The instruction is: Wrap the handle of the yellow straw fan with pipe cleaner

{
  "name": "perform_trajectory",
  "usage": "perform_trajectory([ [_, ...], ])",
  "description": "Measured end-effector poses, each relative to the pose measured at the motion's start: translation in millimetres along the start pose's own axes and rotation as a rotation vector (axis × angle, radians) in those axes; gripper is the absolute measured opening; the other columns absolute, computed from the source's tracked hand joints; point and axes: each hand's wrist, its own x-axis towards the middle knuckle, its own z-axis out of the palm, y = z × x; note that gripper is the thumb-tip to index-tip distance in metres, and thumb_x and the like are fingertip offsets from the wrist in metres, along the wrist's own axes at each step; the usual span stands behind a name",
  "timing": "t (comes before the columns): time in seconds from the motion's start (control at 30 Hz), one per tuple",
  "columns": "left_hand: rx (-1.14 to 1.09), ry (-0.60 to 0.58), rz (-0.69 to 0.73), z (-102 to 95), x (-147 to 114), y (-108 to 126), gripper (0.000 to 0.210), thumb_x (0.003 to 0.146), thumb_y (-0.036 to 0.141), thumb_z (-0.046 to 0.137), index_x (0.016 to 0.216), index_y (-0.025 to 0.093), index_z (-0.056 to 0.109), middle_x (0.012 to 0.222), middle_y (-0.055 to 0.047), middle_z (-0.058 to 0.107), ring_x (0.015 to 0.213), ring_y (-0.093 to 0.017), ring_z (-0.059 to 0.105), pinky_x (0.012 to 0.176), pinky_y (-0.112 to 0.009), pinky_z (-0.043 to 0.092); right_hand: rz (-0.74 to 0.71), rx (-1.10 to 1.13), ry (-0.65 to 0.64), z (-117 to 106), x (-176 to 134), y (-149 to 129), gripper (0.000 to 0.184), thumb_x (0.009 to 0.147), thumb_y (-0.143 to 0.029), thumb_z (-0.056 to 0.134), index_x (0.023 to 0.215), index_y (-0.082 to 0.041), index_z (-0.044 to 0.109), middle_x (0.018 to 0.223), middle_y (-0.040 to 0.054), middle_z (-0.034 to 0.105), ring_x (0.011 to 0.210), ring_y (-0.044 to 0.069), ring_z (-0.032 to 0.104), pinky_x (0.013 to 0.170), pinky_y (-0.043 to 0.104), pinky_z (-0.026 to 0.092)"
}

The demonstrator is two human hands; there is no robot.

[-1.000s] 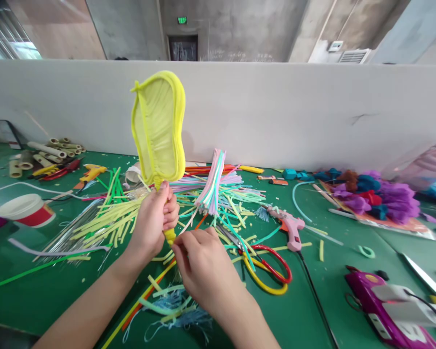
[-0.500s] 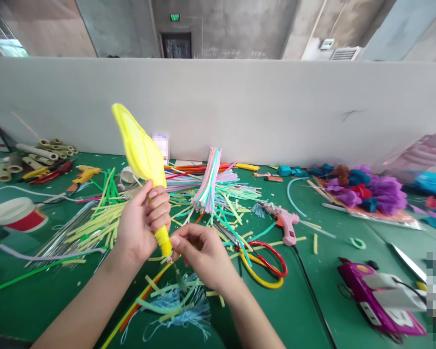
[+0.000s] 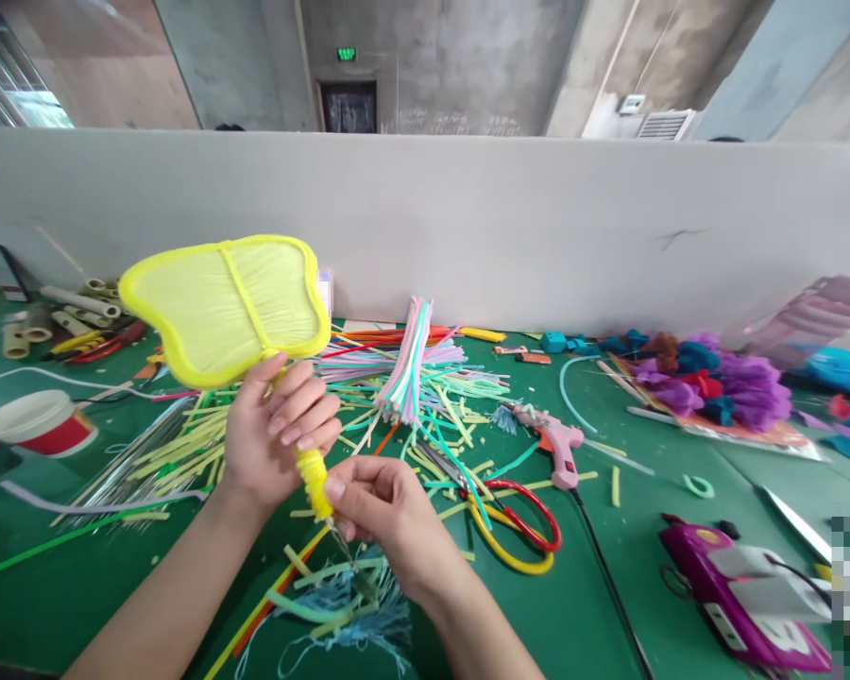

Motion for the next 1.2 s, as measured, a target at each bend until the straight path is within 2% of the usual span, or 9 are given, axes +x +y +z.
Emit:
perform_trajectory([
  [0.13,0.311,0.271,0.102,6.3,4.6,-6.0,0.021,0.092,0.031,0.062,0.078,0.017,0.057,0.071,0.002,0.055,0.059,-0.009,0.053,0.055,-0.022,0.049,-0.202,-0.623,0.232,-4.2,-2.1,-3.1,0.023,0.087,-0.039,0.067,0.086,-0.016,0.066,0.064,-0.0005,0.059,0.058,0.013,0.048,0.056,0.026,0.034],
  [0.2,0.366,0.343,0.196,6.7,5.7,-9.9,0.016,0.09,0.03,0.068,0.088,0.017,0.059,0.073,0.002,0.053,0.06,-0.008,0.051,0.056,-0.02,0.048,-0.356,-0.908,0.364,-6.8,-1.3,-0.1,0.02,0.091,-0.035,0.061,0.09,-0.016,0.069,0.068,0.0021,0.064,0.063,0.016,0.052,0.062,0.028,0.038],
  [0.27,0.374,0.348,0.252,6.1,5.3,-12.4,0.018,0.09,0.03,0.068,0.085,0.017,0.058,0.065,0.006,0.042,0.052,-0.006,0.04,0.049,-0.017,0.04,-0.417,-1.029,0.39,-7.8,-0.6,2.2,0.018,0.091,-0.033,0.061,0.09,-0.017,0.071,0.068,0.0027,0.067,0.065,0.017,0.055,0.066,0.029,0.039],
  [0.37,0.392,0.345,0.265,6.4,3.1,-13.0,0.026,0.094,0.03,0.063,0.075,0.017,0.051,0.06,0.009,0.029,0.045,-0.004,0.023,0.039,-0.015,0.024,-0.305,-0.921,0.232,-6.7,-0.8,-0.4,0.023,0.093,-0.03,0.061,0.076,-0.018,0.069,0.065,0.0005,0.068,0.062,0.014,0.058,0.062,0.026,0.039],
  [0.53,0.239,0.287,0.098,9.1,1.6,-7.3,0.029,0.102,0.027,0.048,0.074,0.017,0.047,0.058,0.01,0.02,0.043,-0.004,0.011,0.036,-0.016,0.011,-0.16,-0.567,0.055,-7.8,-0.6,-6.6,0.027,0.089,-0.036,0.069,0.071,-0.016,0.068,0.062,-0.0004,0.066,0.059,0.011,0.054,0.058,0.023,0.039],
  [0.77,-0.141,0.204,0.007,4.5,-0.9,6.1,0.037,0.106,0.031,0.034,0.072,0.017,0.042,0.056,0.011,0.015,0.039,-0.003,0.013,0.033,-0.017,0.01,0.037,-0.034,-0.082,-7.7,4.6,12.3,0.041,0.082,-0.052,0.075,0.074,-0.012,0.072,0.055,-0.0011,0.059,0.049,0.007,0.044,0.05,0.021,0.032],
  [0.97,-0.252,0.111,0.015,0.6,-3.5,3.0,0.035,0.103,0.03,0.041,0.07,0.021,0.036,0.052,0.011,0.011,0.036,-0.004,0.007,0.029,-0.015,0.007,0.143,0.275,-0.14,5.0,3.5,19.2,0.038,0.073,-0.049,0.084,0.066,-0.013,0.072,0.052,-0.0034,0.053,0.048,0.006,0.036,0.055,0.021,0.034],
  [1.1,-0.157,0.099,0.028,1.1,-2.1,4.8,0.036,0.1,0.028,0.049,0.067,0.021,0.036,0.048,0.012,0.012,0.034,-0.004,0.008,0.028,-0.013,0.01,0.085,0.249,-0.072,8.9,2.2,20.8,0.038,0.071,-0.048,0.085,0.068,-0.014,0.07,0.059,-0.0011,0.059,0.049,0.006,0.037,0.054,0.021,0.031],
  [1.2,0.059,0.18,-0.003,4.6,0.0,4.0,0.034,0.096,0.029,0.055,0.066,0.019,0.043,0.052,0.008,0.034,0.038,-0.004,0.03,0.033,-0.012,0.026,-0.032,-0.014,0.044,8.7,1.3,17.9,0.035,0.075,-0.047,0.082,0.071,-0.015,0.07,0.064,0.0001,0.061,0.055,0.008,0.044,0.055,0.022,0.031],
])
